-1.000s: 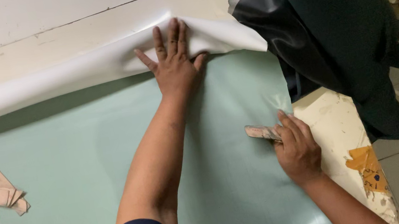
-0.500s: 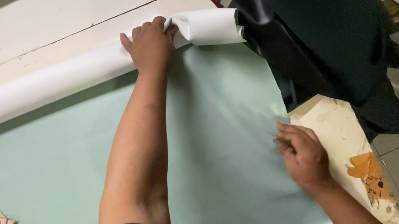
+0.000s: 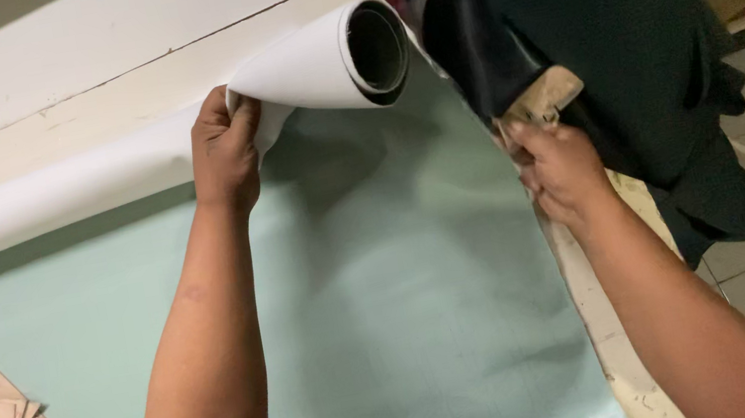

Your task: The person uses a small wooden pattern and a pencil to trace outlines onto a light blue fabric laid on a table. They repeatedly reposition the pattern and trace its edges, then briefly unroll more fabric and continue marking.

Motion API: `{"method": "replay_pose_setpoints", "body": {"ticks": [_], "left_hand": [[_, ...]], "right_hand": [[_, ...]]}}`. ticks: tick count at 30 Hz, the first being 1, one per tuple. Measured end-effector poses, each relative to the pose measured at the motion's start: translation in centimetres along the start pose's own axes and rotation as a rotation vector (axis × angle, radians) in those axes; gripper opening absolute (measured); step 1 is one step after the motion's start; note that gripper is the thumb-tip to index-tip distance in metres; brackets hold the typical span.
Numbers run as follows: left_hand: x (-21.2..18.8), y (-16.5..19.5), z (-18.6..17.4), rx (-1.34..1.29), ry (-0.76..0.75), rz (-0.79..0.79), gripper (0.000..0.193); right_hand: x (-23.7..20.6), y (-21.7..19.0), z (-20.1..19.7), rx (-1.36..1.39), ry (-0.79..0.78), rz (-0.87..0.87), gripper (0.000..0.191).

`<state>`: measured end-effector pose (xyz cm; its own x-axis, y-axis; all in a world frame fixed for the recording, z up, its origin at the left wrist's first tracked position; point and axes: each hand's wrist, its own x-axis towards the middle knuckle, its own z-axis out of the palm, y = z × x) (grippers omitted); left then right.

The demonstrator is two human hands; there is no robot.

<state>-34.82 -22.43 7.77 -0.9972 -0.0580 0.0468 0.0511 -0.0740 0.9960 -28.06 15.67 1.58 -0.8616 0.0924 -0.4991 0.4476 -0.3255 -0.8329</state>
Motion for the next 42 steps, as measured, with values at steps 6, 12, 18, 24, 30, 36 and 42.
{"method": "replay_pose_setpoints", "body": {"ticks": [6,12,18,24,30,36,42], "left_hand": [[-1.0,0.3,1.6,0.337,0.022,0.125,0.017],[-4.7,-3.7,7.3,1.230,-0.040,0.550,0.017],[-3.8,-6.5,10.2,1.218,-0.082,0.284,0.061],[-0.3,-5.6,8.5,0.379,-0.218,-0.251,0.057],[-11.5,-4.9,11.0,1.117,-0.296,0.241,0.053],[-28.1,-3.7,15.5,1.129,-0.708,0.230,0.063],[-35.1,-2.6,14.4,1.057,-0.914,0.195,0.061]], "right_hand": [[6.1,-4.0,5.5,-0.070,0.061,-0.552,0.020],[6.4,-3.1,5.3,-0.160,0.160,-0.529,0.016],[-0.5,-0.4,1.3,-0.705,0.266,-0.598,0.017],[-7.7,3.5,-2.8,-1.207,0.230,-0.904,0.040],[-10.0,4.1,-6.4,-1.342,0.197,-0.831,0.072],[-12.6,5.3,-7.9,-1.417,0.194,-0.726,0.072],[-14.6,5.2,-9.2,-1.286,0.077,-0.705,0.069]]}}
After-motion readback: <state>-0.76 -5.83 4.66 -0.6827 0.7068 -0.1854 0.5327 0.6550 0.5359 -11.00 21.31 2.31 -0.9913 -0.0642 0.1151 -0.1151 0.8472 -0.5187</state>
